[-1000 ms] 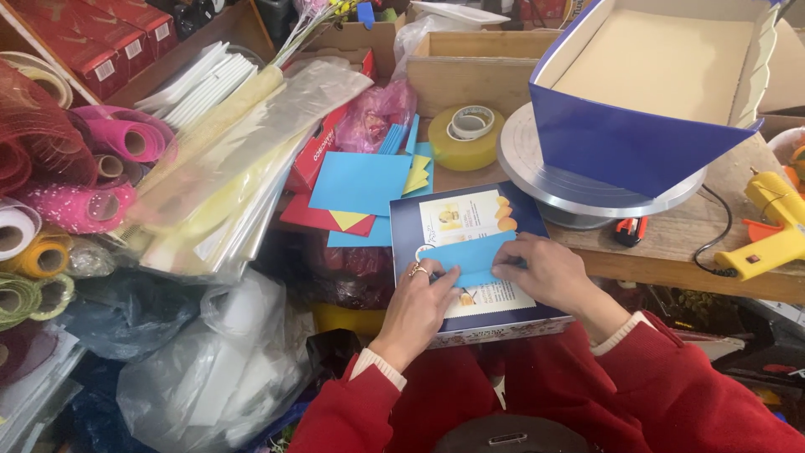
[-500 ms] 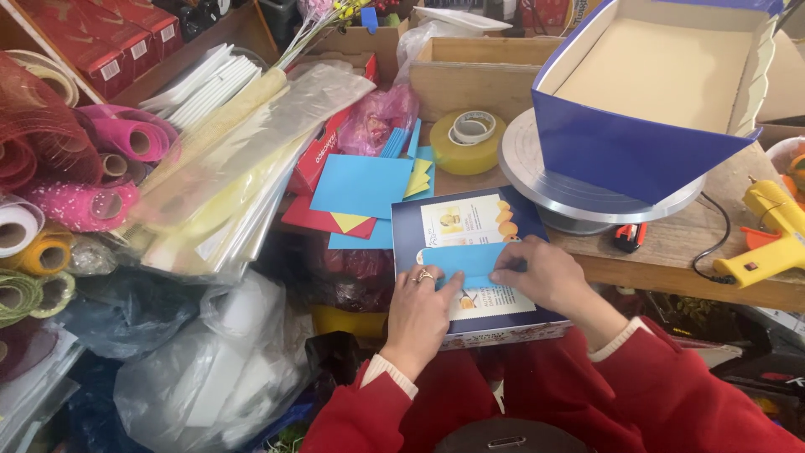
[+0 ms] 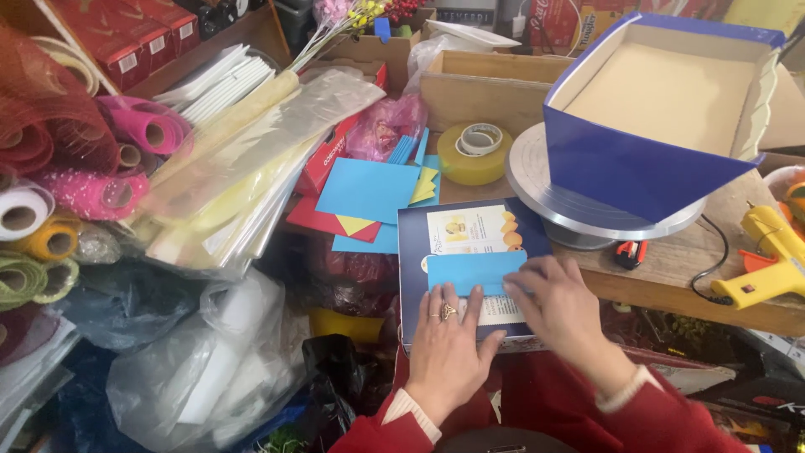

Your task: Decorating a box by applying and smoothing colored paper and trimming edges with a utility knife

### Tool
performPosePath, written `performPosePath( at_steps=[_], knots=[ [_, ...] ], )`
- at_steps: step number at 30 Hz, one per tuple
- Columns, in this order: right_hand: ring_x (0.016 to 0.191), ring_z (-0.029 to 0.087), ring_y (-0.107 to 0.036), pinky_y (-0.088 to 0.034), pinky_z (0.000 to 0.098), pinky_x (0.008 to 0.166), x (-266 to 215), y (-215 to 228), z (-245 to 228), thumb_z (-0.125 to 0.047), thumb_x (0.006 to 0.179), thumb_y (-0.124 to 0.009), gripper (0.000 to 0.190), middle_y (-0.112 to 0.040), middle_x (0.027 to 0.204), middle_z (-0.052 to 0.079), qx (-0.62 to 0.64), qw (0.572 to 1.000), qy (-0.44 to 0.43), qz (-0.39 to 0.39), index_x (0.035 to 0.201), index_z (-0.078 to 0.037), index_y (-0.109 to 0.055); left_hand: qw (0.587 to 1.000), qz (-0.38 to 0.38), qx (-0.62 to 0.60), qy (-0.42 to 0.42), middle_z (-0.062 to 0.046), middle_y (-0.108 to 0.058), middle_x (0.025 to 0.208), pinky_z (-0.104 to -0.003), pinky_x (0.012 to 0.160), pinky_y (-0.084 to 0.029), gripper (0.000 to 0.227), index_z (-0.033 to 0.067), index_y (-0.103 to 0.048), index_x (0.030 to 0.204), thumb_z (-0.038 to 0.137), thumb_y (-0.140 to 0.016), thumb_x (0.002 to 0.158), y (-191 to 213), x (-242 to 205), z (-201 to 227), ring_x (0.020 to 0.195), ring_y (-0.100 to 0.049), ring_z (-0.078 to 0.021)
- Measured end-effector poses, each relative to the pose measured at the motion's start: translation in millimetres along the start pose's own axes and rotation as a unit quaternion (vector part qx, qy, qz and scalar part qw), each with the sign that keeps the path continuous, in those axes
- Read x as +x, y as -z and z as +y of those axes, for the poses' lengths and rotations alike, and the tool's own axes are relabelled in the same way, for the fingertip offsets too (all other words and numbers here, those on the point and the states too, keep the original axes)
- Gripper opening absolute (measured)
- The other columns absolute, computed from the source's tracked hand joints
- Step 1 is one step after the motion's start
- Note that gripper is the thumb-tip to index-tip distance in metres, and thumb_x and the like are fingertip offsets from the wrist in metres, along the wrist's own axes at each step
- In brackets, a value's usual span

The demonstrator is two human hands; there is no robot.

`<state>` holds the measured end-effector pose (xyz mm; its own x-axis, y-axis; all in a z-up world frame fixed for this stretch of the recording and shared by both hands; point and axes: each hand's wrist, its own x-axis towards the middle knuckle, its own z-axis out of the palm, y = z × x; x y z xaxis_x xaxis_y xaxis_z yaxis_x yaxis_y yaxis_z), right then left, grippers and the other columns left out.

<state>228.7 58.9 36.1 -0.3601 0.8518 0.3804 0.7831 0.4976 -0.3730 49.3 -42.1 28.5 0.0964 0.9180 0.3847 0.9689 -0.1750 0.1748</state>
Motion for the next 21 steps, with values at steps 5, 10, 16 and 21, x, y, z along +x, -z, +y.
performPosePath(
  at_steps=[5, 10, 16, 21],
  knots=[
    [0.142, 0.043, -0.042, -0.043, 0.0629, 0.105, -24.3, -4.4, -19.8, -0.055, 0.101, -0.043, 0.047, -0.058, 0.148, 0.002, -0.106, 0.986, 0.131, 0.004, 0.136, -0.037, -0.068, 1.0, 0.006, -0.006, 0.001, -0.04, -0.045, 0.147, -0.061, 0.121, -0.021, 0.073, 0.005, -0.047, 0.156, 0.053, -0.05, 0.102, -11.8, -2.6, -0.5, 0.138, -0.039, -0.0566],
    [0.139, 0.039, -0.049, -0.036, 0.0529, 0.114, -30.7, -11.5, -28.7, -0.041, 0.107, -0.043, 0.038, -0.064, 0.136, -0.003, -0.177, 0.958, 0.192, 0.116, 0.127, -0.029, -0.073, 0.999, 0.033, 0.006, -0.007, -0.039, -0.052, 0.142, -0.061, 0.12, -0.025, 0.074, 0.0026, -0.05, 0.154, 0.049, -0.053, 0.096, -16.0, -2.3, 1.0, 0.137, -0.042, -0.0553],
    [0.132, 0.037, -0.055, -0.041, 0.0526, 0.108, -29.0, -6.9, -24.5, -0.037, 0.106, -0.052, 0.028, -0.065, 0.131, -0.005, -0.18, 0.952, 0.196, 0.15, 0.117, -0.031, -0.077, 1.0, 0.011, 0.017, 0.008, -0.036, -0.051, 0.139, -0.058, 0.119, -0.027, 0.077, 0.0066, -0.05, 0.15, 0.058, -0.062, 0.094, -12.0, -1.5, 1.5, 0.136, -0.042, -0.0508],
    [0.133, 0.034, -0.055, -0.043, 0.051, 0.103, -35.4, 1.9, 5.3, -0.042, 0.103, -0.057, 0.027, -0.066, 0.132, -0.01, -0.207, 0.95, 0.177, 0.152, 0.119, -0.033, -0.077, 1.0, -0.009, 0.011, 0.012, -0.038, -0.05, 0.143, -0.059, 0.12, -0.024, 0.078, 0.0062, -0.048, 0.153, 0.065, -0.048, 0.102, -11.0, -1.5, 0.7, 0.139, -0.042, -0.0517]
  ],
)
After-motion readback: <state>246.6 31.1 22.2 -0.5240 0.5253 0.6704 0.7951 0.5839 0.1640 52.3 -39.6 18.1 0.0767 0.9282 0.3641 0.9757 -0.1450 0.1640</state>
